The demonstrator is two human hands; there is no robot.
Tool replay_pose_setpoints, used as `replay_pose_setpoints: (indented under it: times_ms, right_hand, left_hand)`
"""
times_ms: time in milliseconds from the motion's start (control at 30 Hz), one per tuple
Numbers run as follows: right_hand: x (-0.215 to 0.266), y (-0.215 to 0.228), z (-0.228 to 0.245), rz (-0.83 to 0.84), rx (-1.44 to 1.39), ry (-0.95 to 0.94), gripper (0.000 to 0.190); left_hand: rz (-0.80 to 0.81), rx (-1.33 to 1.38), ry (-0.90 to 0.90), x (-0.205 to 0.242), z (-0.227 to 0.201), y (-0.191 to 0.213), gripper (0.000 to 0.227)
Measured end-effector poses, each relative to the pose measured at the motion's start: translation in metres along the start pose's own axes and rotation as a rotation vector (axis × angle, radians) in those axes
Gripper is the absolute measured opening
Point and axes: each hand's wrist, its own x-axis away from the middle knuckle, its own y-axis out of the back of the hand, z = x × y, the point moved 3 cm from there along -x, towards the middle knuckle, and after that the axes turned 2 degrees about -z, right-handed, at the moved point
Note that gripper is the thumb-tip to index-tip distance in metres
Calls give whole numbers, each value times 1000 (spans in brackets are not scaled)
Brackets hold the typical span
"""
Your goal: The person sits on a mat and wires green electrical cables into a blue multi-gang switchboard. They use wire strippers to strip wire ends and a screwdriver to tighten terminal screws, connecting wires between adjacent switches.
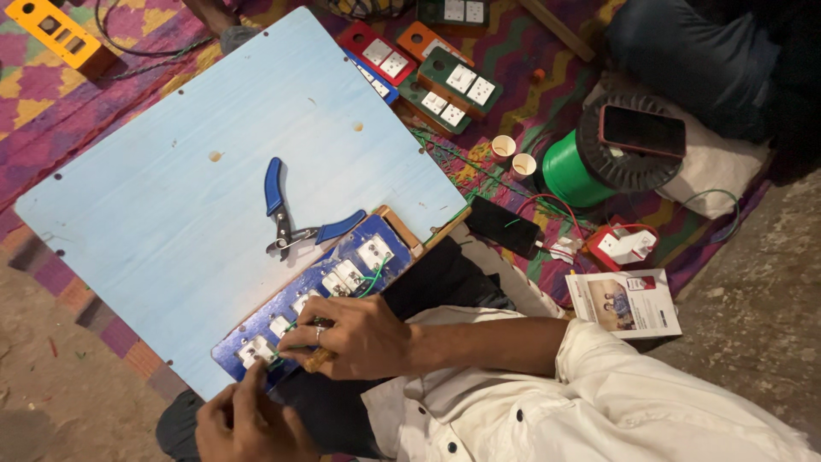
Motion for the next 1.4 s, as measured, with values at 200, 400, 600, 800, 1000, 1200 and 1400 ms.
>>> replay_pose_setpoints:
  times_ms: [200,400,600,800,1000,1200,1400]
  right_hand:
    - [0,-1,1,-15,-8,5,28]
    - [1,0,0,8,-19,-7,28]
    - [0,0,0,18,-31,-14,29]
    - [-1,0,8,-22,16,-44,19]
    - [-3,-4,6,181,3,-53,31]
    - [-14,-6,-7,295,-100,31,29]
    - [-9,-4,-10,152,-101,34,26]
  left_hand:
    - [-128,-133,191,2,-19,-6,20]
    - [-200,-132,357,0,-32,-15,13]
    - [-221,-91,368,6,-30,-24,20]
    - [-402,235,321,31,16,-72,9]
    - [-314,384,377,13,81,-127,9]
    - [-302,420,399,3,103,-140,10]
    - [-299,431,417,1,106,-142,10]
